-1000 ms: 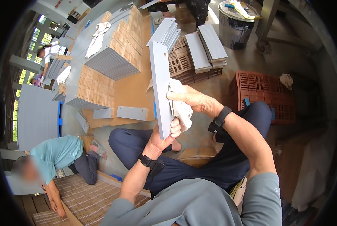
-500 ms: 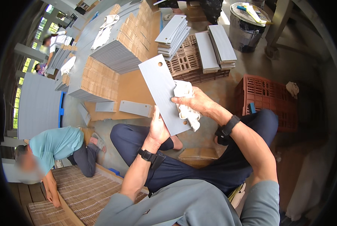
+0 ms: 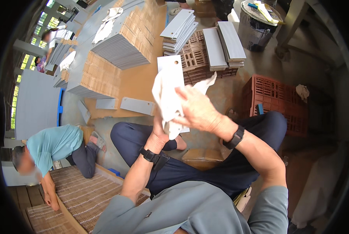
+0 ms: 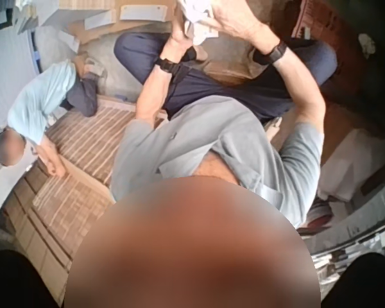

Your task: Cleaning and inspecting small furniture panels using a cloth and an abrasive block in a manufacturing setting.

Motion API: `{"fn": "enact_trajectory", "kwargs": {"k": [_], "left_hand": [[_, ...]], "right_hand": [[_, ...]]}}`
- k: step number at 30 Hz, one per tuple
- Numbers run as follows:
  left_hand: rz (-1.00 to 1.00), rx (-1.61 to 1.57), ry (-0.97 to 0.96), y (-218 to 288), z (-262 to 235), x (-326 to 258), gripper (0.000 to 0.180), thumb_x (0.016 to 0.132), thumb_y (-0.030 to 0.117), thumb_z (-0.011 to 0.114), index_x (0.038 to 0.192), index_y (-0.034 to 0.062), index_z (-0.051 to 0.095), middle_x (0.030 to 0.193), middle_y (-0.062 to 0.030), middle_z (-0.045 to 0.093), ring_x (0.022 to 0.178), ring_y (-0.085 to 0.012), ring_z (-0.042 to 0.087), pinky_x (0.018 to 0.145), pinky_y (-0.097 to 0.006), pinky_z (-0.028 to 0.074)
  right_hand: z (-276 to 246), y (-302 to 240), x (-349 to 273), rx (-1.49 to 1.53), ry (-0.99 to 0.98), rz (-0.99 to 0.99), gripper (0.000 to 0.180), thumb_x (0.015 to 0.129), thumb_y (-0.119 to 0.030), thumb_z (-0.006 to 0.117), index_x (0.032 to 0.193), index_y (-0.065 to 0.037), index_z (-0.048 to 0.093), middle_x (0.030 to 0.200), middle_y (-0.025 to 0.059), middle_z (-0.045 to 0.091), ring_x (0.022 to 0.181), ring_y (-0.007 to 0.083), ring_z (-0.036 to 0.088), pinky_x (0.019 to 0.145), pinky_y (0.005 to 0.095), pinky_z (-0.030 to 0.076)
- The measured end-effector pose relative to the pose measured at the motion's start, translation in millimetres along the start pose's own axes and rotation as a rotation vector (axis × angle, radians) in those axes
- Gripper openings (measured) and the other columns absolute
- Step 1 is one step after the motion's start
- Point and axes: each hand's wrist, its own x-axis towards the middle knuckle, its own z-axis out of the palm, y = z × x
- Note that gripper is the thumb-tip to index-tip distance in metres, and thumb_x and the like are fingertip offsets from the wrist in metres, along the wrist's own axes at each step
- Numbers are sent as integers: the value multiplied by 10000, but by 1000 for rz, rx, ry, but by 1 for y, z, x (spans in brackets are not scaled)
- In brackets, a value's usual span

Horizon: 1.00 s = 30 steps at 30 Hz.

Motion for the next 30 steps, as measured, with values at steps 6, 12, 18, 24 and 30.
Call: {"fn": "enact_trajectory", "kwargs": {"k": [6,12,18,24,30], "left_hand": [[-236,53,-246,-16,24,-24,805,977,702,267,1370,33,482,1130,-207,634,957,-293,661,813,-423,574],[-220,69,-364,-16,19,-30,835,968,721,253,1385,28,463,1108,-224,616,934,-287,648,804,-425,568],[-206,38,-348,-11,11,-29,866,957,739,239,1383,18,458,1103,-240,613,933,-303,648,797,-442,570],[-203,23,-345,-8,9,-19,884,953,747,225,1378,8,459,1101,-238,618,922,-305,650,797,-444,571],[-147,-2,-271,-4,8,-9,844,966,716,248,1348,-2,472,1170,-226,592,969,-334,629,812,-468,553]], "right_hand": [[-2,62,38,-214,180,154,445,773,-231,735,1192,-128,624,1140,88,584,1061,290,561,916,426,457],[-49,151,33,-49,648,602,262,908,-195,657,1099,-15,657,1037,150,637,970,327,646,857,395,499],[-78,129,29,109,795,421,297,860,-214,696,1101,-43,665,1054,135,662,990,312,650,869,383,512],[-78,85,36,8,615,139,321,871,-154,724,1163,-45,649,1119,89,657,985,224,663,871,313,515],[-6,47,29,65,161,-83,330,725,-56,696,1049,-98,644,1006,93,626,950,315,645,807,400,548]]}}
